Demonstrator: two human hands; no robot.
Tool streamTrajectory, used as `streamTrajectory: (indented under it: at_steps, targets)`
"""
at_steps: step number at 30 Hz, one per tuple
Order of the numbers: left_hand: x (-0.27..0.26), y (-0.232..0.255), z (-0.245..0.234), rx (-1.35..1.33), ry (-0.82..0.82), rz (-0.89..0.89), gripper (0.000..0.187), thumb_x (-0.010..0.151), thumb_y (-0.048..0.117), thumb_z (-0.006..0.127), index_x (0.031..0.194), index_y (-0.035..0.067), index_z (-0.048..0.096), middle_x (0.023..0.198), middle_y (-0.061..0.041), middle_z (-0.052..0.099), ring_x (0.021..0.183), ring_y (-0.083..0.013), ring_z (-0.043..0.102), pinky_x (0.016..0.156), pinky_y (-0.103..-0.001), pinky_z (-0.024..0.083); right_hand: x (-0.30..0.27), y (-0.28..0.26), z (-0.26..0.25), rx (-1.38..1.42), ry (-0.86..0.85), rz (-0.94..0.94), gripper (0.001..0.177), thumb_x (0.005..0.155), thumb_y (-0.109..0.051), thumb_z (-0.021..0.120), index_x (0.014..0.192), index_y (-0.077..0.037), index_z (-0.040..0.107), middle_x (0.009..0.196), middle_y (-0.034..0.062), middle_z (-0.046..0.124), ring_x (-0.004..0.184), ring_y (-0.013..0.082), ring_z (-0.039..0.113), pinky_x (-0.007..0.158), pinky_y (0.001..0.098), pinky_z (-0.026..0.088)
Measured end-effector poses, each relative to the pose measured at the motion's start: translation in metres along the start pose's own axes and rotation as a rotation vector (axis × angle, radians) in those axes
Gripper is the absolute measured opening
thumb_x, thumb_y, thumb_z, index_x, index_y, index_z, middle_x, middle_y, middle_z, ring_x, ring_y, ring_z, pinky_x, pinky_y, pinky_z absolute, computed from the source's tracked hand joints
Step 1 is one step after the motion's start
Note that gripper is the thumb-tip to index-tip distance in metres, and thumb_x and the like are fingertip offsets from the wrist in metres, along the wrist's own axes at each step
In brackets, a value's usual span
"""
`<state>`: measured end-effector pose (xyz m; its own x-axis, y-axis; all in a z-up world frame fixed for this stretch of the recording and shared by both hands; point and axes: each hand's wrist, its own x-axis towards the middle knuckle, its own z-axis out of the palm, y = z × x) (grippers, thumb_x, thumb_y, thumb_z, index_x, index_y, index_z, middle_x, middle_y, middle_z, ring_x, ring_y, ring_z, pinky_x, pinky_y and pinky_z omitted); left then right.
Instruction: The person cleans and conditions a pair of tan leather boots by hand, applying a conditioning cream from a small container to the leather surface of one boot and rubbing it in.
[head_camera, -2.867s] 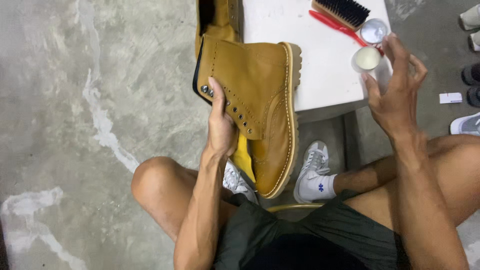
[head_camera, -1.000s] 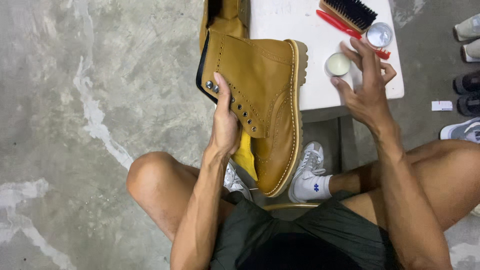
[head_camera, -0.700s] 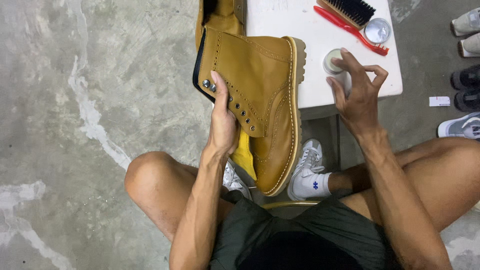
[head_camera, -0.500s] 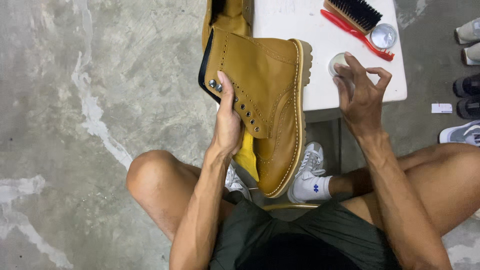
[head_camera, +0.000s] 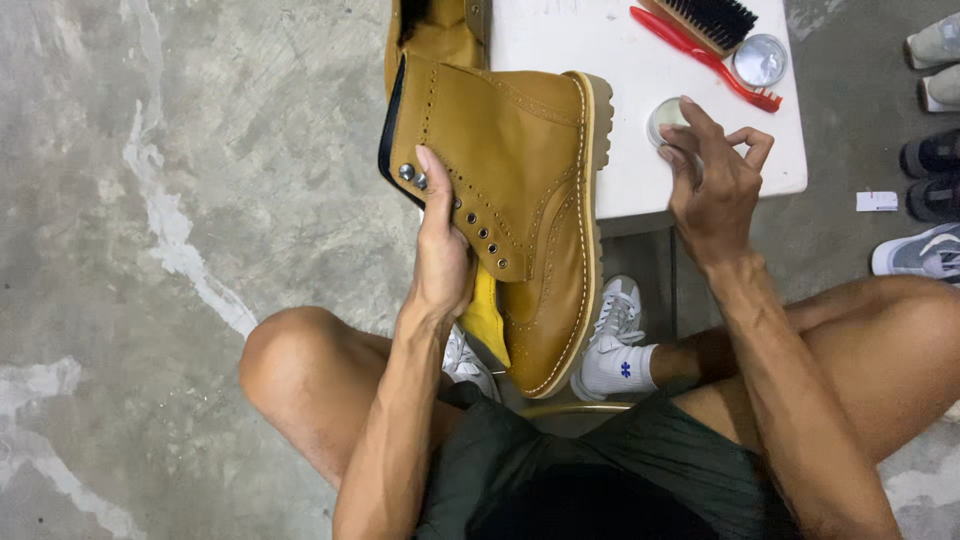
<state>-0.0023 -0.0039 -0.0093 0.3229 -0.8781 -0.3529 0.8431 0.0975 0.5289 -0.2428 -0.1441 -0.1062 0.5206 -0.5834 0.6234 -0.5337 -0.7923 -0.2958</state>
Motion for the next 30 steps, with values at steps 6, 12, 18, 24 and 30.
streamTrajectory:
  at_steps: [6,12,18,24,30]
  targets:
    - [0.001,0.004,-0.003,0.055,-0.023,-0.006,0.083,0.091,0.056,0.046,0.158,0.008,0.036,0.161,-0.010,0.043,0.144,-0.0224,0.046,0.123,-0.040,0.037,-0.007,0.012,0.007,0.022,0.045,-0.009,0.045,0.108,0.010,0.078,0.147,0.004,0.056,0.121,0.0166,0.081,0.114,0.0259,0.077,0.101,0.0415,0.037]
    - [0.005,0.005,-0.010,0.325,-0.051,0.010,0.095,0.095,0.072,0.038,0.161,0.003,0.031,0.158,-0.029,0.041,0.136,-0.0430,0.051,0.103,-0.068,0.049,-0.001,0.006,0.001,0.185,0.098,0.123,0.033,0.104,-0.002,0.086,0.130,0.001,0.066,0.105,0.0139,0.079,0.096,0.0305,0.076,0.102,0.0446,0.042]
    - [-0.004,0.005,0.002,0.076,-0.029,-0.005,0.082,0.092,0.056,0.045,0.158,0.008,0.036,0.161,-0.010,0.043,0.144,-0.0227,0.046,0.123,-0.040,0.038,0.000,-0.001,-0.001,0.021,0.094,0.106,0.049,0.093,0.001,0.097,0.131,0.002,0.066,0.129,0.0166,0.072,0.113,0.0391,0.061,0.101,0.0481,0.046]
    - [-0.002,0.002,0.000,0.024,-0.029,-0.002,0.083,0.091,0.057,0.047,0.157,0.007,0.038,0.160,-0.012,0.044,0.144,-0.0240,0.047,0.124,-0.042,0.038,0.010,-0.021,-0.010,0.154,0.084,0.180,0.050,0.097,-0.002,0.090,0.137,0.004,0.061,0.130,0.0221,0.074,0.132,0.0283,0.060,0.111,0.0428,0.030]
    - [-0.004,0.005,0.004,0.043,-0.036,-0.032,0.086,0.090,0.058,0.046,0.157,0.006,0.037,0.160,-0.013,0.044,0.144,-0.0249,0.047,0.123,-0.042,0.038,0.018,-0.037,-0.033,0.649,0.116,0.460,0.055,0.105,-0.004,0.078,0.147,-0.008,0.041,0.131,0.0202,0.067,0.144,0.0331,0.054,0.121,0.0520,0.043]
